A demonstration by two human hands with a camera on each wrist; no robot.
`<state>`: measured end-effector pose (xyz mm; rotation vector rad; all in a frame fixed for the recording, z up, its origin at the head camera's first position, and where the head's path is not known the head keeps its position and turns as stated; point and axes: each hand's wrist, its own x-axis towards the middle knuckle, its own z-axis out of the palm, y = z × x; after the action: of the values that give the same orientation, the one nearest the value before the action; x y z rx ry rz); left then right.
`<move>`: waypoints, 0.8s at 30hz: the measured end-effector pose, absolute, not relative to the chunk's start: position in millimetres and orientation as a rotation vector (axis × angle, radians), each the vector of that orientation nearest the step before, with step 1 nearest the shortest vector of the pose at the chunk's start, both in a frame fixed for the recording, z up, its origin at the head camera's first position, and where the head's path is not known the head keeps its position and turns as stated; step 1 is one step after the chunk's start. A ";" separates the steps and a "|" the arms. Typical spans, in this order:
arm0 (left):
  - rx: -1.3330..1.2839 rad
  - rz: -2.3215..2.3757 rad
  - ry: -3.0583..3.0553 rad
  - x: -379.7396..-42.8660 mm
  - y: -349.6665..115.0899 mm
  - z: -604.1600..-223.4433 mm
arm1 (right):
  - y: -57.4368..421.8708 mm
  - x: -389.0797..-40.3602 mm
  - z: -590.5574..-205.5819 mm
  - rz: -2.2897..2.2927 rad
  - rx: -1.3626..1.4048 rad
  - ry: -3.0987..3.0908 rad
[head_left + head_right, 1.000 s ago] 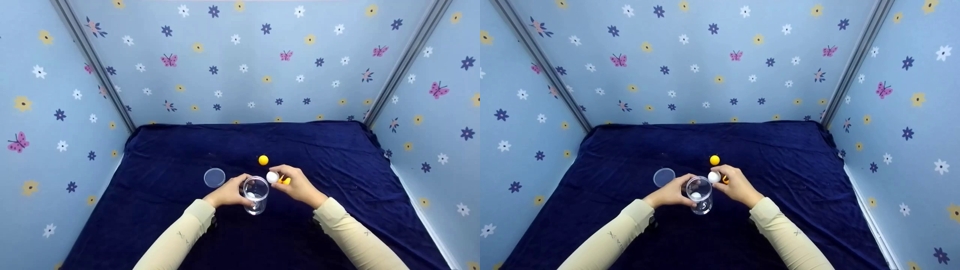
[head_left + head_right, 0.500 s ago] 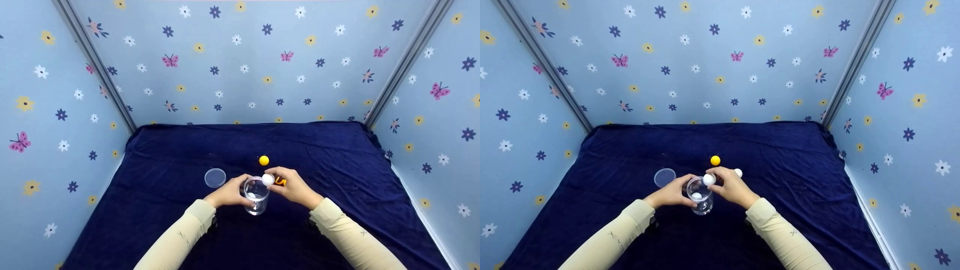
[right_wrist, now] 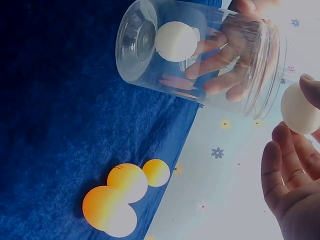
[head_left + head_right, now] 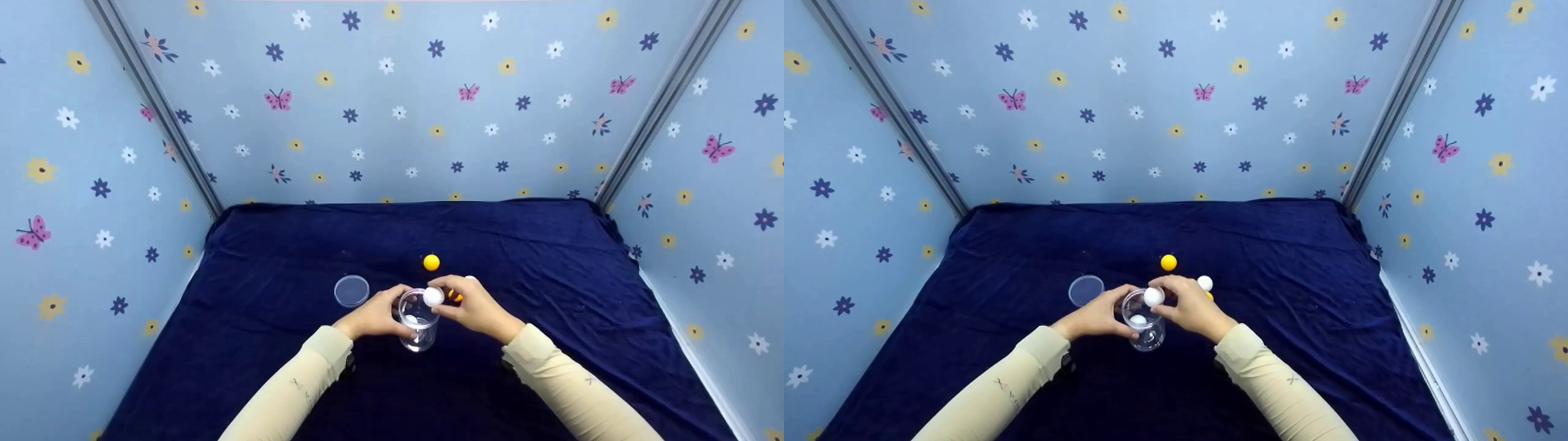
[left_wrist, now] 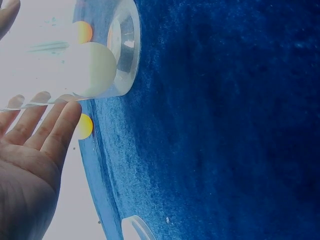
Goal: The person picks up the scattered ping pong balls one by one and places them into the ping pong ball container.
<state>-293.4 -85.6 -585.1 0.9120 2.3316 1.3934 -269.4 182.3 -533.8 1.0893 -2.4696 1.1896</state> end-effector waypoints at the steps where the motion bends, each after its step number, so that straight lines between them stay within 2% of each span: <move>1: 0.918 1.392 2.337 -293.3 -85.6 -584.9 | 182.1 -269.6 -534.3 1.181 1.090 -2.470; 24: 0.921 1.370 2.371 -293.2 -86.5 -583.9 | 175.3 -268.9 -541.7 1.198 1.091 -2.491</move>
<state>-293.2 -86.5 -583.9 0.9215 2.3708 1.3704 -268.9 175.3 -541.7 1.0907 -2.4909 1.1981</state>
